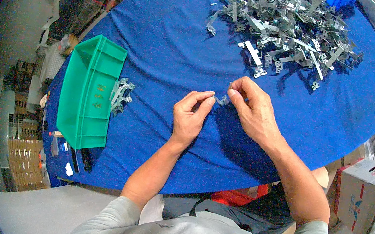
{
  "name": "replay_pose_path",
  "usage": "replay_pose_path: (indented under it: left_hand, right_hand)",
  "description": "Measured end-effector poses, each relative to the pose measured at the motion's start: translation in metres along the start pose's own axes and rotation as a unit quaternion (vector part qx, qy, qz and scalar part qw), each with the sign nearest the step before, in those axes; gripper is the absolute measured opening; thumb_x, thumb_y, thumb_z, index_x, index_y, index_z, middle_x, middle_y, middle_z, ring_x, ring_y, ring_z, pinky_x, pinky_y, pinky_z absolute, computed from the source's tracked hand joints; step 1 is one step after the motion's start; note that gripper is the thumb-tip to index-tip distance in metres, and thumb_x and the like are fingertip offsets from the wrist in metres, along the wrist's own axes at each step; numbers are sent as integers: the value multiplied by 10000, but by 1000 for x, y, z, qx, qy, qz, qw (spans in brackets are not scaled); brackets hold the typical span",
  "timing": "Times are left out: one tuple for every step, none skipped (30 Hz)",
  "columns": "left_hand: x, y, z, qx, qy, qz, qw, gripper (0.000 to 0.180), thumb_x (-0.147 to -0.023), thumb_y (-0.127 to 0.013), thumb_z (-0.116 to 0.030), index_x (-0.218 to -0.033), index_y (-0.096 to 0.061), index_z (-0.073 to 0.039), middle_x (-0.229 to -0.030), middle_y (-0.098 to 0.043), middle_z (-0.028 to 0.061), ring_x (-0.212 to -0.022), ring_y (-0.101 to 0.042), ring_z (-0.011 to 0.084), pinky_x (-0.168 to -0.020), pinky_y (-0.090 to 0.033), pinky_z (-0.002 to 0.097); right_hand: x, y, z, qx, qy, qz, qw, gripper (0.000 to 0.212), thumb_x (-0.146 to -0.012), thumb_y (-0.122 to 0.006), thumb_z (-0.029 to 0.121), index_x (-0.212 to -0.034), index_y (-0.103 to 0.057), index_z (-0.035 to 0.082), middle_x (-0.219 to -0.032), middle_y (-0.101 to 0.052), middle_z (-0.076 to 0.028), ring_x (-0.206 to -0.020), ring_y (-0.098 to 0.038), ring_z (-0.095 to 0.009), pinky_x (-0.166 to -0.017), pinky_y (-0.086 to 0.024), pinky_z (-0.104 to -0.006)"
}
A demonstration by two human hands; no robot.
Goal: The person assembles small metal brackets and components by hand, pulls a pile of metal parts onto the table, and fits additional metal components together.
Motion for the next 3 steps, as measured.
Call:
replay_pose_path:
  left_hand:
    - [0,0,2,21,3,-21,1000,148,-892,-693,-58,-1028,-720,-7,-809,-648,33,-701,-561,68,-620,-453,217]
    - [1,1,5,41,5,-43,998,149,-899,-689,-67,-1036,-721,-16,-809,-650,35,-694,-561,69,-619,-456,215]
    - [3,2,12,64,78,-38,994,160,-917,-680,-91,-1068,-725,-62,-832,-648,27,-718,-558,60,-651,-445,195]
  right_hand:
    - [-1,0,-1,0,1,1,1000,163,-931,-636,155,-975,-604,1,-868,-631,-75,-725,-571,-176,-650,-469,-327]
    - [-1,0,-7,-3,-48,54,997,160,-931,-638,166,-977,-606,15,-918,-639,-72,-752,-576,-177,-673,-470,-312]
    - [-1,1,-13,-6,-98,104,990,157,-931,-640,176,-978,-609,30,-968,-647,-69,-780,-581,-179,-695,-472,-296]
Point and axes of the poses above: each hand's wrist, its own x-axis away from the middle knuckle, its own y-axis out of the back of the hand, z = x × y, the point moved 2 cm from there along -x, towards the middle knuckle
